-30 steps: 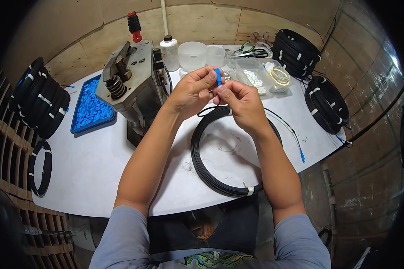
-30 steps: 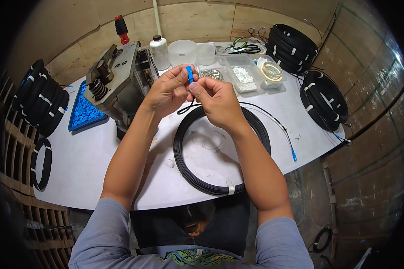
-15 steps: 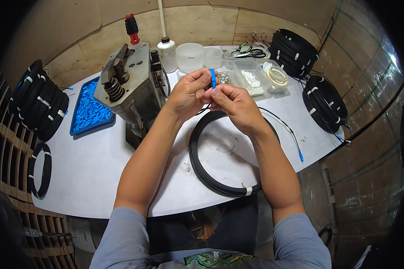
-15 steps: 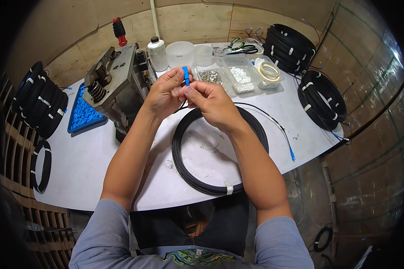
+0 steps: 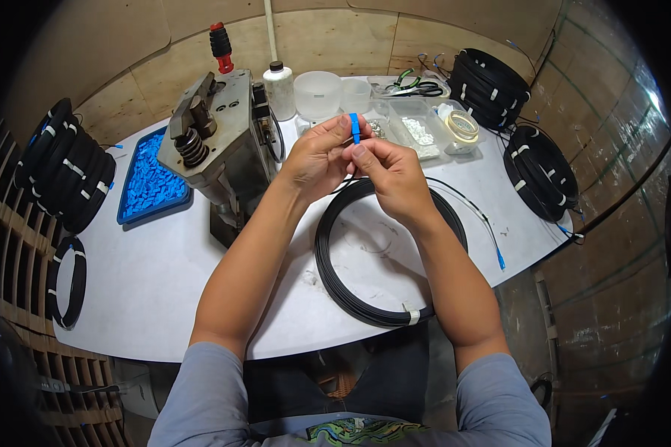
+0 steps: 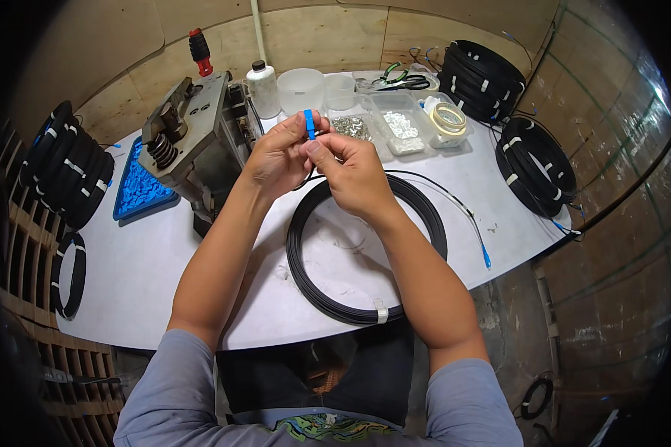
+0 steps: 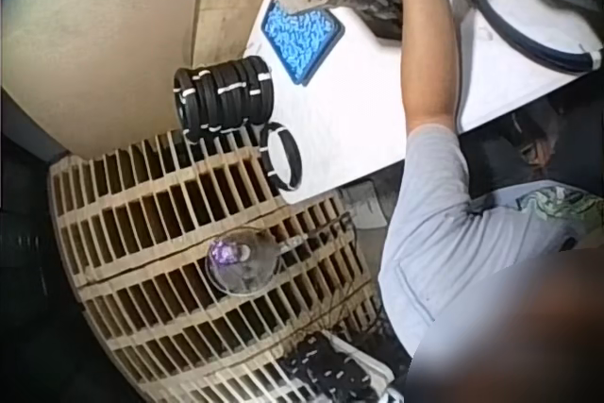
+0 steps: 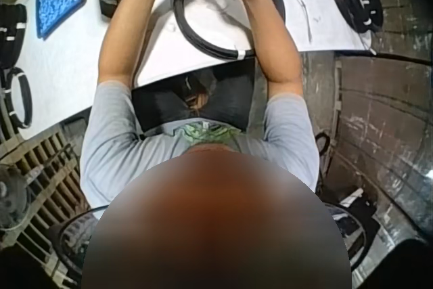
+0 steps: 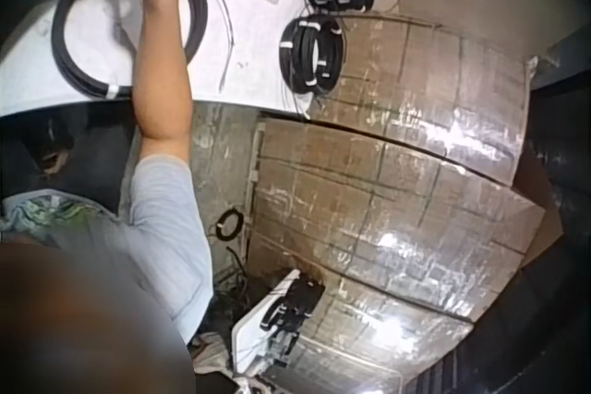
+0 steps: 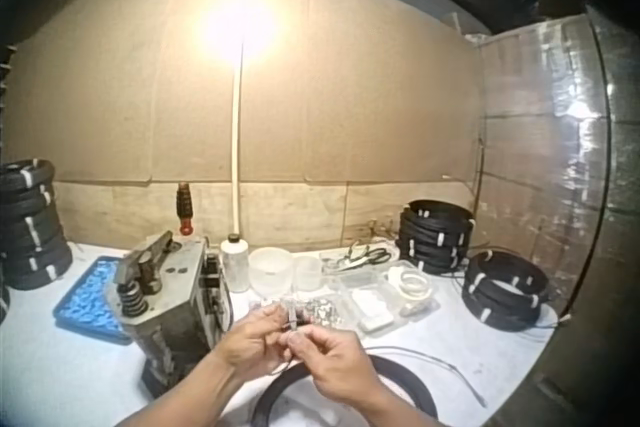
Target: Assembling connectors onto fiber optic cables at a workshop bench.
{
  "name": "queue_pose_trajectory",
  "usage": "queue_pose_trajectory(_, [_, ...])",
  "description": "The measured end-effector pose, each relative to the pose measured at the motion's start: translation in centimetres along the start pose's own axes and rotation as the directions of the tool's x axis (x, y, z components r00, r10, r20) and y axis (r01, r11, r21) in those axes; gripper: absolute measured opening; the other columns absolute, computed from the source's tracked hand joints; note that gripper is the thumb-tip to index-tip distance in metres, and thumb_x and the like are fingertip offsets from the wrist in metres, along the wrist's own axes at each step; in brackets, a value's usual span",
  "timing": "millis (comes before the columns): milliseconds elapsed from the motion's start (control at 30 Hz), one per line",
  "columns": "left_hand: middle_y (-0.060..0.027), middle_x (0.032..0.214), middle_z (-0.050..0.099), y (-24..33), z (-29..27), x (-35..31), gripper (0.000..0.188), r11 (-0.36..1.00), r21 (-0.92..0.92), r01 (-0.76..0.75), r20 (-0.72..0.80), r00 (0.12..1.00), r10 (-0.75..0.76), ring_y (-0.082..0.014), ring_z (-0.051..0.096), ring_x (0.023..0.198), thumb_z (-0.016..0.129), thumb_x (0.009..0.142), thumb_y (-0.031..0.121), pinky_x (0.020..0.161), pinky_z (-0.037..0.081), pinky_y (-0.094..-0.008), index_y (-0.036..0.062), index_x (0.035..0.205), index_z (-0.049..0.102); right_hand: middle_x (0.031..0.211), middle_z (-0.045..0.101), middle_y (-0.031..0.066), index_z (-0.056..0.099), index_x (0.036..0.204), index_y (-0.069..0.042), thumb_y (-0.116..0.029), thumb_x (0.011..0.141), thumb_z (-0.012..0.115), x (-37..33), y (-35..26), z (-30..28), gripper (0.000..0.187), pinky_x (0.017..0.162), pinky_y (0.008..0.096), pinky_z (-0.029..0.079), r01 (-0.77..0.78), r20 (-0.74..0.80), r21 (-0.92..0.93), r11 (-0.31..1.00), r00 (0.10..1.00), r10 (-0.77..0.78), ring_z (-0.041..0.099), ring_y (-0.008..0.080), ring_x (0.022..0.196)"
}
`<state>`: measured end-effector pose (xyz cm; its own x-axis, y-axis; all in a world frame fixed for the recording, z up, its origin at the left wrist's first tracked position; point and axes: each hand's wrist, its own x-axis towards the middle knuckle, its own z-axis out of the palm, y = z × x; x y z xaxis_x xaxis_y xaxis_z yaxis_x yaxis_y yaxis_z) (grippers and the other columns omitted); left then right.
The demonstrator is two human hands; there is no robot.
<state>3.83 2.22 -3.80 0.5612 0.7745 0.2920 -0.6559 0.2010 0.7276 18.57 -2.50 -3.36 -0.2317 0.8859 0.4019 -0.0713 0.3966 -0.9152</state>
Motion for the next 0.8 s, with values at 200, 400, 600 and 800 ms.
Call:
queue_pose_trajectory(200, [-0.0052,0.099,0.059,-0.32,-0.25,0.09,0.03,1.0,-0.014,0.012,0.023,1.0,-0.011,-0.0089,0.058,0.076,0.051,0.096,0.032,0.057,0.047,-0.0188,0.004,0.102,0.057,0.081,0.062,0.0029,0.066,0.094,0.003,-0.017,0.095,0.055,-0.15,-0.14,0.19,0.024,0.073,0.0219,0.045,0.027,0.001,0.004,1.0,1.0,-0.027,0.055,0.0086,0.076])
queue_pose_trajectory(400, [-0.0055,0.098,0.06,-0.2,-0.2,-0.04,0.029,0.999,0.039,0.034,0.044,0.998,-0.035,-0.0086,0.058,0.079,0.052,0.096,0.031,0.061,0.046,-0.0195,0.0043,0.102,0.058,0.081,0.062,0.0029,0.066,0.093,0.003,-0.017,0.095,0.055,-0.31,0.38,0.18,0.023,0.073,0.0229,0.045,0.025,-0.023,-0.015,1.0,0.999,-0.025,0.054,0.009,0.076])
queue_pose_trajectory(600, [-0.0013,0.094,0.063,-0.29,-0.41,-0.06,0.027,0.998,0.045,0.031,0.094,0.995,-0.036,-0.0072,0.055,0.076,0.052,0.096,0.029,0.064,0.043,-0.0208,0.0043,0.105,0.061,0.08,0.061,0.0029,0.065,0.089,0.003,-0.018,0.095,0.055,-0.22,0.31,0.24,0.024,0.073,0.0235,0.045,0.041,-0.048,0.012,0.999,0.998,-0.04,0.054,0.0091,0.076])
queue_pose_trajectory(800, [0.0001,0.09,0.062,-0.42,-0.03,-0.01,0.028,0.999,0.028,0.036,0.068,0.997,-0.038,-0.0069,0.053,0.074,0.052,0.096,0.029,0.064,0.042,-0.0213,0.0044,0.105,0.061,0.079,0.06,0.0027,0.065,0.089,0.003,-0.018,0.096,0.054,-0.21,0.54,-0.08,0.024,0.073,0.0236,0.044,0.021,-0.06,-0.019,1.0,0.998,-0.022,0.053,0.009,0.075])
